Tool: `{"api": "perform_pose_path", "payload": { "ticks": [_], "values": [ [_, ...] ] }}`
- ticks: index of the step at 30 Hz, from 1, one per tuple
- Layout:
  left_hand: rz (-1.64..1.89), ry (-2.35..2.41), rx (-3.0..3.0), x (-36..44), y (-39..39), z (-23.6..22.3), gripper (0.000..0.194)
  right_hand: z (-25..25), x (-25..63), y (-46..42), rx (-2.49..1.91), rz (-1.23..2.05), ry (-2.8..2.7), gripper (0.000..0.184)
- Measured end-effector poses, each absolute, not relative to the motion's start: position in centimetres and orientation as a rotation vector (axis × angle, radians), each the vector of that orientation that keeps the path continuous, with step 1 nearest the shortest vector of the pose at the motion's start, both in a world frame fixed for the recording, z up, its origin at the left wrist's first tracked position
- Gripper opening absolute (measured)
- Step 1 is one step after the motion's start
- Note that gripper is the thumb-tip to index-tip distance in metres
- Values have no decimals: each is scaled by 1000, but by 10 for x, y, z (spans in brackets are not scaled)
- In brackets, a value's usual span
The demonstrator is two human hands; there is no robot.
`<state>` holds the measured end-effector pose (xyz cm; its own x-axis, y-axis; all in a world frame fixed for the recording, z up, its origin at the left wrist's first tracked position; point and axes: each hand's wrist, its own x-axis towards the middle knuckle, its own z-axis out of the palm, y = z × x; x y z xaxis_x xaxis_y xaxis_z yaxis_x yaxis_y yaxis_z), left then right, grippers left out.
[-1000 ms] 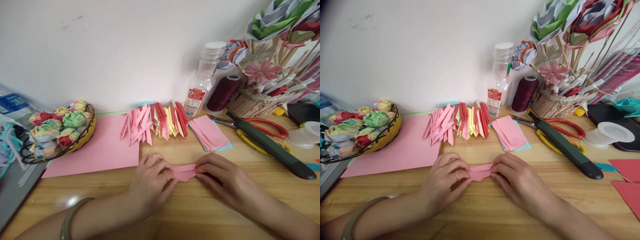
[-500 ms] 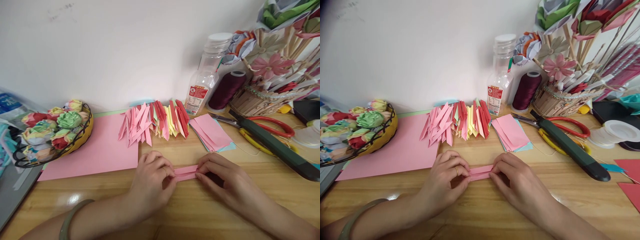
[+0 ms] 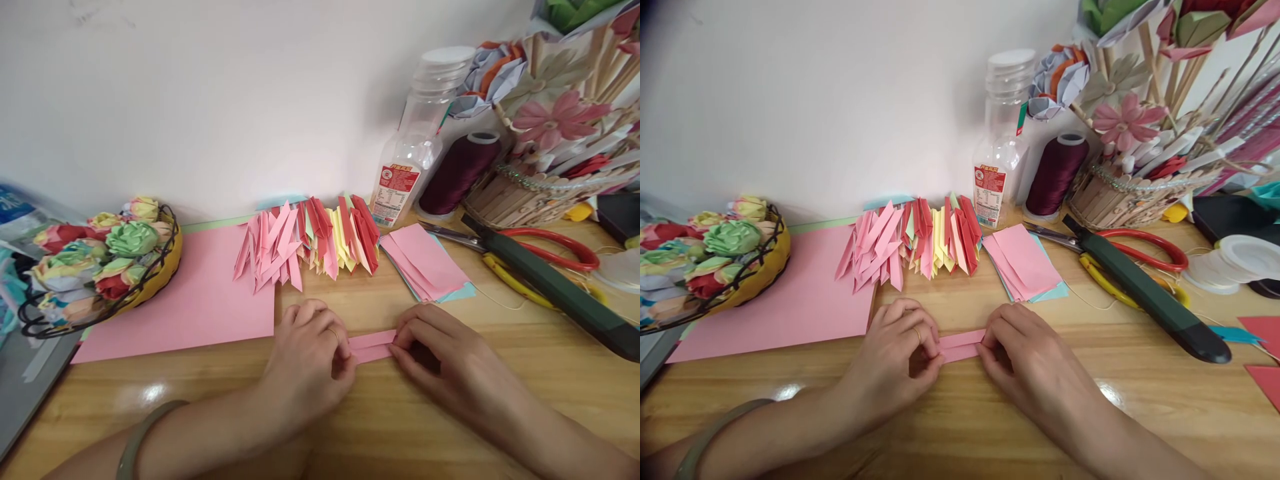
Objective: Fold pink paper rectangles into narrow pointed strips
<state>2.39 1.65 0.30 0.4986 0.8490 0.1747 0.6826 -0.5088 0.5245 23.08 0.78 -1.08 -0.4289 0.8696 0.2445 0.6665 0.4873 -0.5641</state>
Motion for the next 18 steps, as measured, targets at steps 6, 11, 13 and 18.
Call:
{"api": "perform_pose_path", "payload": {
  "ticks": [6,11,13,18],
  "values": [
    [577,1166,2492,18,18,1,17,-12,235,7,-1255,589,-2277,13],
    [678,1041,2695,17,17,1,21,-10,238,8,-1241,553,-2282,14],
    [689,1022,2713,17,17,1,21,-10,238,8,-1264,562,-2282,13],
    [742,917,2879,16,15,-2,20,-11,240,9,-1209,548,-2316,14]
  ]
}}
